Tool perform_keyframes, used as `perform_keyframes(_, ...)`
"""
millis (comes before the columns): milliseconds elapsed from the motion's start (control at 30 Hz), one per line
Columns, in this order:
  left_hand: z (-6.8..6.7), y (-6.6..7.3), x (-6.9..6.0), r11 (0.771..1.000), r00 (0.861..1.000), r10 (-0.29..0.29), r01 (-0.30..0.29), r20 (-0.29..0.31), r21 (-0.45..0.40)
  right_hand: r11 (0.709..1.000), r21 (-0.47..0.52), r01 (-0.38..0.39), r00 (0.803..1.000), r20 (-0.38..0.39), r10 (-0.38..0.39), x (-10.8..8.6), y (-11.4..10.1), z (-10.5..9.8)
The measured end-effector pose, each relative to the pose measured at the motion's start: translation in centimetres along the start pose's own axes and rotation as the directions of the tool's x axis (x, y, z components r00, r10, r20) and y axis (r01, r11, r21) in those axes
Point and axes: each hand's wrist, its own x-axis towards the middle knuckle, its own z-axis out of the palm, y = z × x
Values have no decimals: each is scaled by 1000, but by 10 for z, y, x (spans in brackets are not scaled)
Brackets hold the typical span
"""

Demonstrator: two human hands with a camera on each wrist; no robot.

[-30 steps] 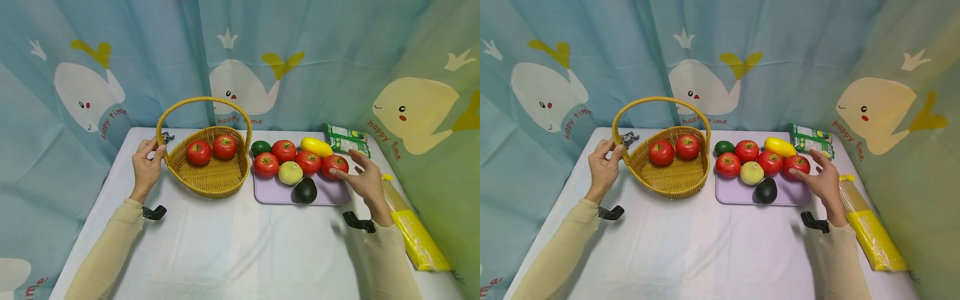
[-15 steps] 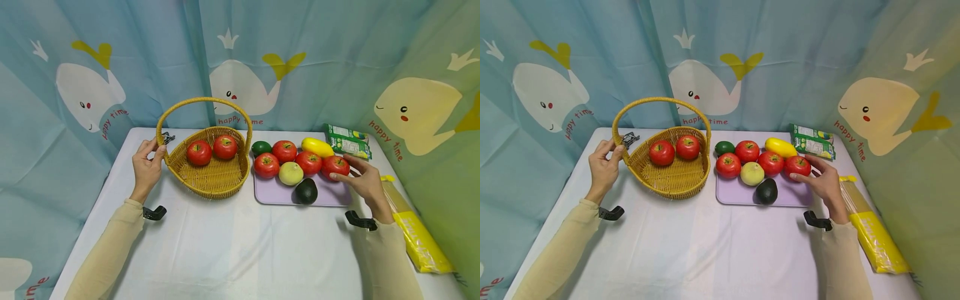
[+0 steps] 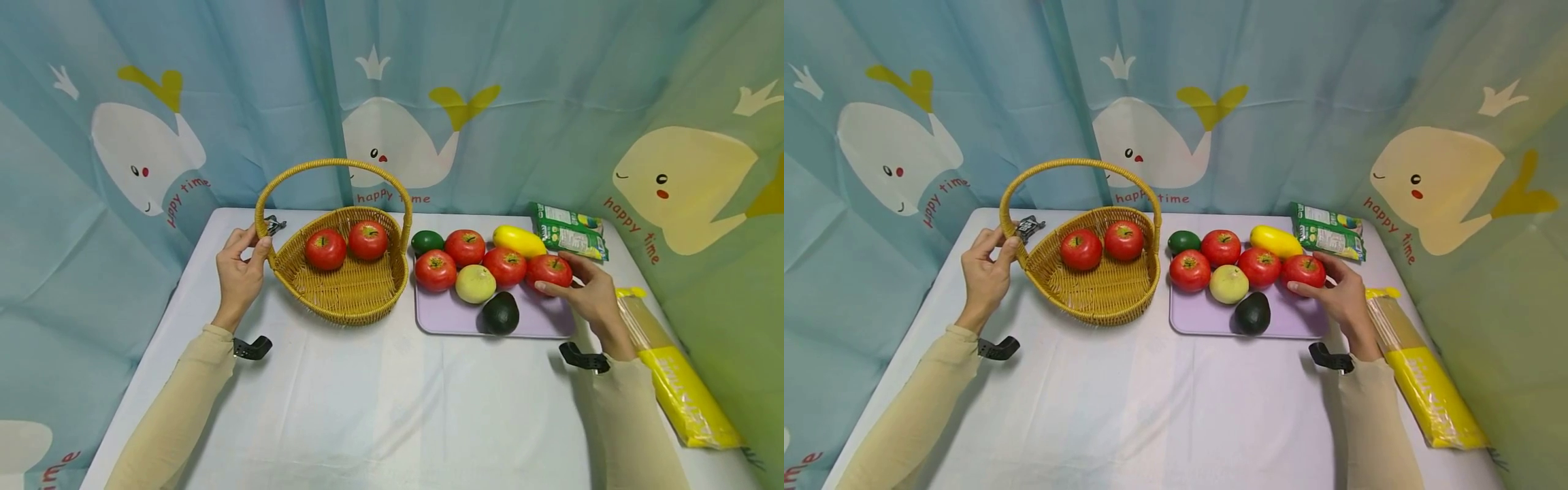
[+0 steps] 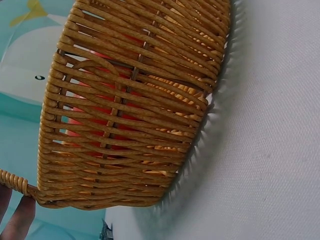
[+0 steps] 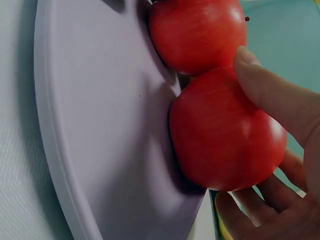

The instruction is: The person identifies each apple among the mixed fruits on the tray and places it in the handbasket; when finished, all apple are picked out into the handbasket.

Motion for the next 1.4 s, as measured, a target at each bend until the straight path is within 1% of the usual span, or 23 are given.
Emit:
perform_keyframes(233,0,0,0,1000,1000,7,-7,-1,-7,998,-17,-61,998,-22,61,2,-2,1)
perform_keyframes(333,0,0,0,1000,1000,7,-7,-2,-3,996,6,-85,996,-35,85,2,0,1)
perform_keyframes(433,0,1,0,1000,1000,4,-4,0,-1,992,14,-123,992,-31,124,0,0,0)
perform_keyframes(533,1,2,-1,1000,1000,3,-3,4,0,986,-4,-166,986,-15,166,-3,1,-4)
perform_keyframes(600,1,2,-1,1000,1000,4,-4,5,-2,984,-23,-179,984,-7,179,-5,1,-6)
perform_keyframes(667,0,2,-1,1000,1000,3,-3,6,-3,982,-15,-188,982,-1,188,-5,2,-9)
perform_keyframes(700,0,1,-1,1000,1000,3,-2,5,-3,982,0,-191,982,0,191,-6,2,-11)
perform_keyframes(767,-1,-6,-1,1000,1000,1,-1,1,4,977,65,-202,979,9,202,-6,2,-13)
perform_keyframes(833,-1,-15,0,1000,1000,-1,1,-5,17,960,179,-215,977,21,214,-7,2,-16)
perform_keyframes(900,-2,-25,0,999,1000,-2,3,-12,33,928,299,-223,974,33,223,-8,2,-18)
perform_keyframes(967,-3,-31,1,999,1000,-4,5,-14,43,887,406,-218,975,42,220,-9,1,-19)
perform_keyframes(1000,-4,-32,2,999,1000,-7,8,-14,45,871,444,-209,976,44,212,-10,0,-20)
perform_keyframes(1033,-4,-33,2,999,1000,-10,10,-14,45,859,470,-201,978,45,204,-10,0,-21)
perform_keyframes(1100,-5,-34,2,999,1000,-12,12,-10,43,846,500,-183,982,49,183,-12,-2,-21)
perform_keyframes(1233,-5,-34,2,999,1000,-7,7,-3,36,830,535,-157,987,70,142,-14,-8,-21)
perform_keyframes(1300,-5,-34,2,999,1000,-3,3,-3,34,816,558,-149,989,84,123,-15,-13,-20)
perform_keyframes(1367,-5,-34,2,999,1000,-2,2,-1,32,810,570,-138,990,91,105,-15,-17,-19)
perform_keyframes(1400,-5,-34,2,1000,1000,-2,2,-3,28,815,564,-132,991,91,98,-16,-20,-18)
